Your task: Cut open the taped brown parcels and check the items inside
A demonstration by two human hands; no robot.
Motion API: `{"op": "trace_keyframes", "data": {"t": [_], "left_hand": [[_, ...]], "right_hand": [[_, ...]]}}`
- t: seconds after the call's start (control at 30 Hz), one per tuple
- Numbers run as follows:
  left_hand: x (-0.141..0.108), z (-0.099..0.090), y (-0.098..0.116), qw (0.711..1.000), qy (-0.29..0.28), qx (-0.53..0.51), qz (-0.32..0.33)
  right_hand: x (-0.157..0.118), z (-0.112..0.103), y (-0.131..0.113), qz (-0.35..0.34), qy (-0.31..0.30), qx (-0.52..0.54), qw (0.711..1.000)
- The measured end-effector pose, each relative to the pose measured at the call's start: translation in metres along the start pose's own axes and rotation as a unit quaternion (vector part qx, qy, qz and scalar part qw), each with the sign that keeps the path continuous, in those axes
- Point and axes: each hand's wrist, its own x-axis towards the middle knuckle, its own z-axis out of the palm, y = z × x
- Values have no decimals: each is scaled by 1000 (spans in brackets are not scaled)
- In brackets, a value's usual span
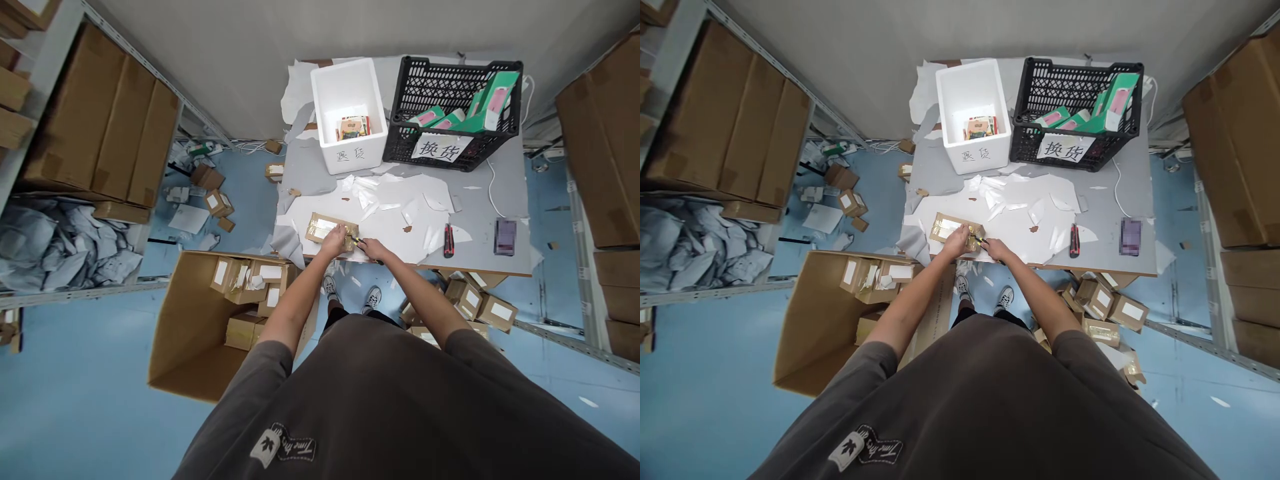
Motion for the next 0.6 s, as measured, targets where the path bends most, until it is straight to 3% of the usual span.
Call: {"op": "trace_keyframes", "data": {"t": [0.13, 0.27, 0.43, 0.6], "left_hand": [[-1, 0, -1, 1000, 11, -5, -1], [-4, -2, -2, 1000, 2, -14, 2], [-4, -5, -3, 999, 10, -32, -3], [4, -9, -7, 999, 21, -44, 7]], "right_hand": [[1, 4, -3, -9, -12, -11, 1000], [-2, 9, -8, 8, 24, -27, 999], [-15, 5, 0, 17, 11, -36, 999], [-21, 3, 3, 51, 63, -24, 996]]}}
